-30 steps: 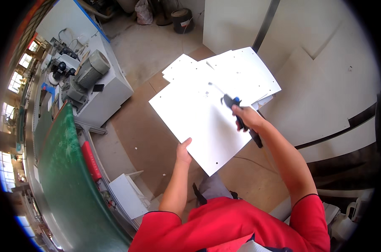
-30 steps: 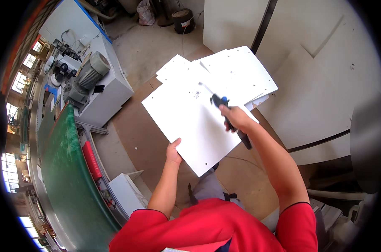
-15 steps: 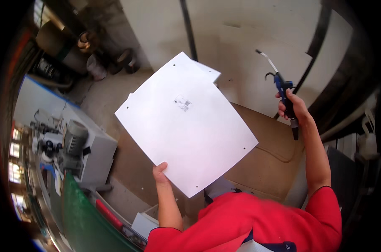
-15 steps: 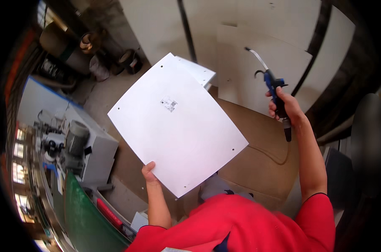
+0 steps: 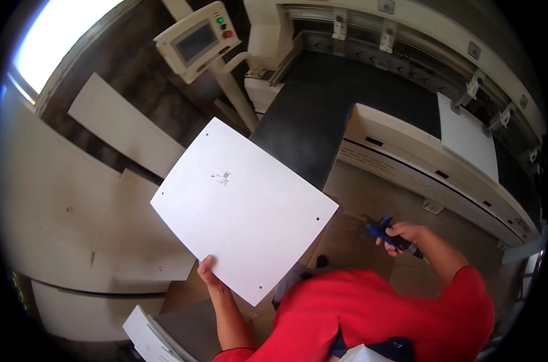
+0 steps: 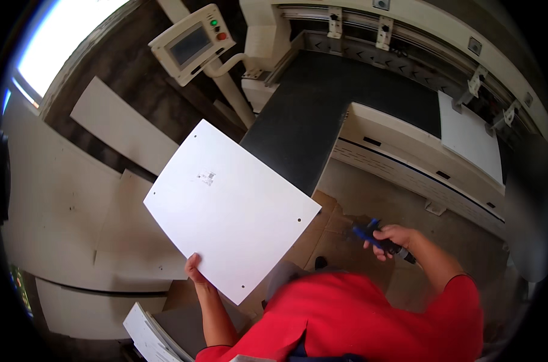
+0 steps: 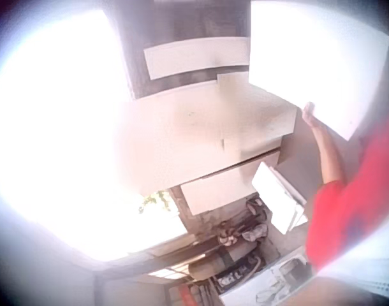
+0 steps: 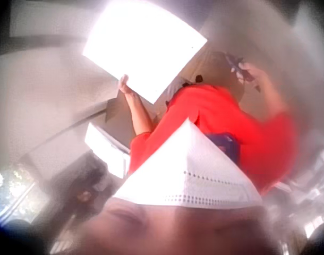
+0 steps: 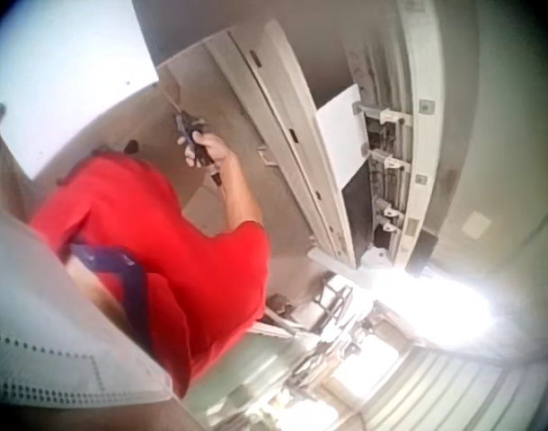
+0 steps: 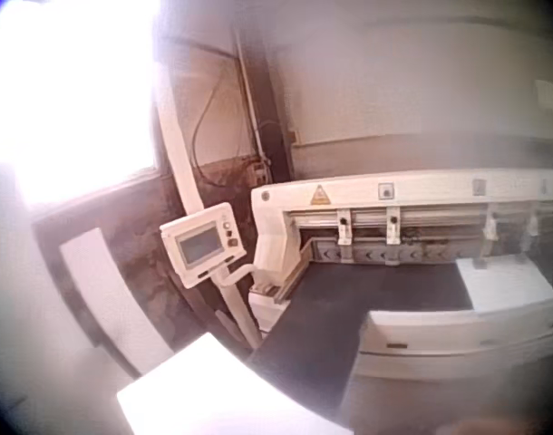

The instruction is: The person picks up white rectangular panels and uses a handheld air blower to clean their surfaces. They repeatedly place panels on a machine bed, blow air across them, then remove and stack them.

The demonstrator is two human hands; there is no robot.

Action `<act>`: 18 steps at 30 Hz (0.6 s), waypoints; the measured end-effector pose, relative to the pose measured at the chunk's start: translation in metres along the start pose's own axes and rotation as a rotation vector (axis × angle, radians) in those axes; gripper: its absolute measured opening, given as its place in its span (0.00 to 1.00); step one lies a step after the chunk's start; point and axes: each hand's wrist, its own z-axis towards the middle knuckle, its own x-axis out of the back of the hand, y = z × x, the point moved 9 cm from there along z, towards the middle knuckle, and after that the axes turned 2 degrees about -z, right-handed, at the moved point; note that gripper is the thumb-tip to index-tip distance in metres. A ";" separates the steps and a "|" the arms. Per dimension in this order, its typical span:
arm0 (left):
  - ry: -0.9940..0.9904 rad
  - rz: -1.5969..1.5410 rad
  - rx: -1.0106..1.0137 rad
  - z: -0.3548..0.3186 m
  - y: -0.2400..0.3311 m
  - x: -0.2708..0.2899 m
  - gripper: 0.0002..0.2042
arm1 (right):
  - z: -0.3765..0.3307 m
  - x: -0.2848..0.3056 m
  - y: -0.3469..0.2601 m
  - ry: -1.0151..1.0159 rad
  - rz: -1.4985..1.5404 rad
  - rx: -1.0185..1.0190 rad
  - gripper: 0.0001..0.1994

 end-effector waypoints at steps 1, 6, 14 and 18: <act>-0.056 0.031 0.034 0.031 -0.022 -0.044 0.30 | -0.019 0.041 -0.007 0.163 0.241 0.192 0.24; -0.065 0.339 0.250 0.199 -0.140 -0.136 0.23 | -0.113 0.133 0.010 0.832 0.077 0.191 0.22; -0.456 0.353 0.538 0.400 -0.345 -0.311 0.21 | -0.298 0.268 0.067 1.806 0.558 0.228 0.21; -0.562 0.290 0.651 0.466 -0.412 -0.362 0.22 | -0.296 0.280 0.009 1.861 0.620 0.326 0.20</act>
